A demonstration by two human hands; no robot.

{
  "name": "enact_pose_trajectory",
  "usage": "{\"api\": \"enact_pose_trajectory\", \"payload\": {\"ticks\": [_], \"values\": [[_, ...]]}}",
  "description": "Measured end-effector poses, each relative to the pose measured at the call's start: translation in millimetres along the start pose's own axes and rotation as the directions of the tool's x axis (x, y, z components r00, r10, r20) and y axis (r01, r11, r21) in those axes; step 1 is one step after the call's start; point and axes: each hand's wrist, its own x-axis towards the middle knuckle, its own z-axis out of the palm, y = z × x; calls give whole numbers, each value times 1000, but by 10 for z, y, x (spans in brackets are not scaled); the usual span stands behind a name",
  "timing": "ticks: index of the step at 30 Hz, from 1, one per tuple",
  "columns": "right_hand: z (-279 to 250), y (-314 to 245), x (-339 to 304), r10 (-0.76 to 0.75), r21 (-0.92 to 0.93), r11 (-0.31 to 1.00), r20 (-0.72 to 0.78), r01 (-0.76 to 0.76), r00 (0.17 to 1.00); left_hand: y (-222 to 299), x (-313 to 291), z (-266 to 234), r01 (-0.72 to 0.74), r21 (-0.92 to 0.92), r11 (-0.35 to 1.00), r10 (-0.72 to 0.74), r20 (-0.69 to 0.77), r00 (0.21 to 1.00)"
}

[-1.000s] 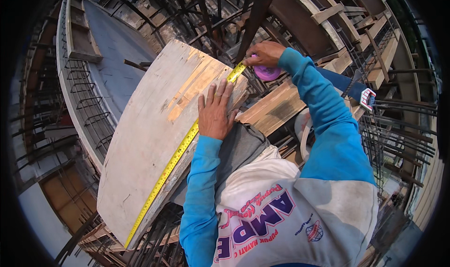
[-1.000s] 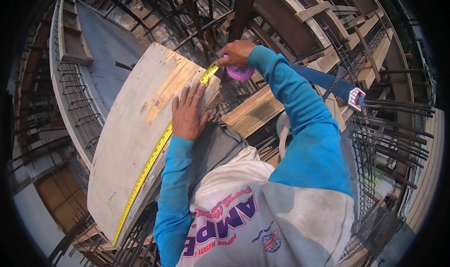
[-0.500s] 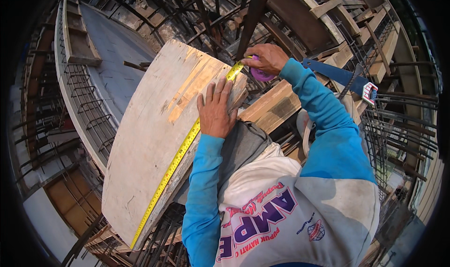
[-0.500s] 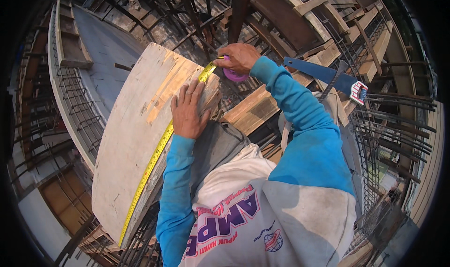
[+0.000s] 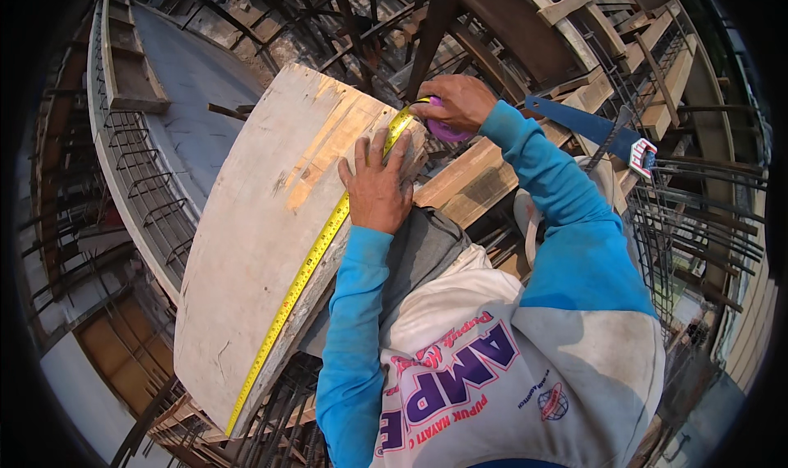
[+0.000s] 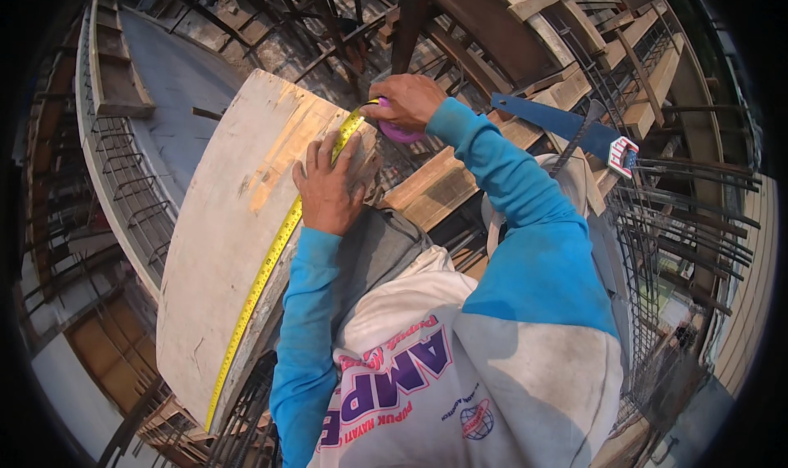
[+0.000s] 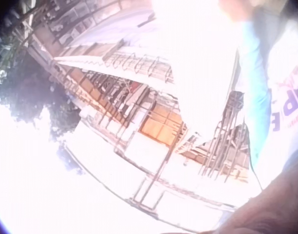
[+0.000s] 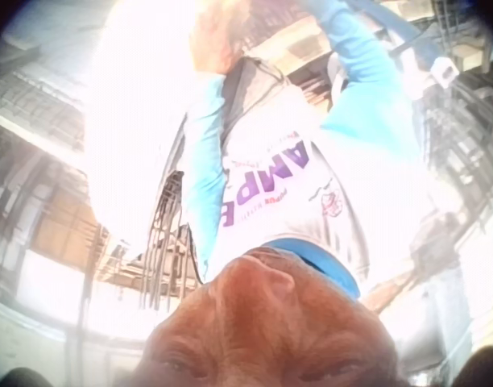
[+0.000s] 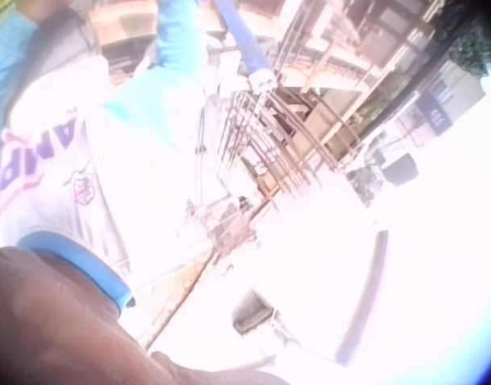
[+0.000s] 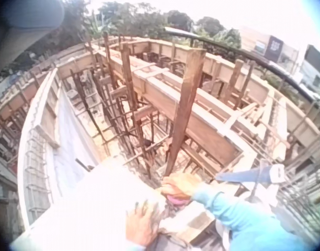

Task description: The person measures a wooden board using a tape measure and marks a line on it with a pencil, using a saw as a straight edge.

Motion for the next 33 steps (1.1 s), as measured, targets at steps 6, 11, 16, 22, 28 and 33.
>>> {"api": "enact_pose_trajectory", "payload": {"ticks": [6,11,16,22,28,33], "values": [[97,53,-66,-68,38,997,-107,72,992,35,39,19,4,49,999,-7,51,999],[340,-65,-98,56,101,994,-238,-32,970,7,38,73,-5,96,995,-4,93,996],[484,-261,-242,291,357,923,-394,-147,872,8,52,85,-25,56,998,21,73,997],[419,-197,-582,241,344,936,-471,-75,849,-7,42,82,-18,35,999,16,73,997],[-781,291,-1593,388,433,700,437,-568,812,5,17,50,-33,98,995,27,62,998],[-689,457,-2325,487,-52,670,784,-741,385,3,16,84,-31,88,996,26,55,998]]}}
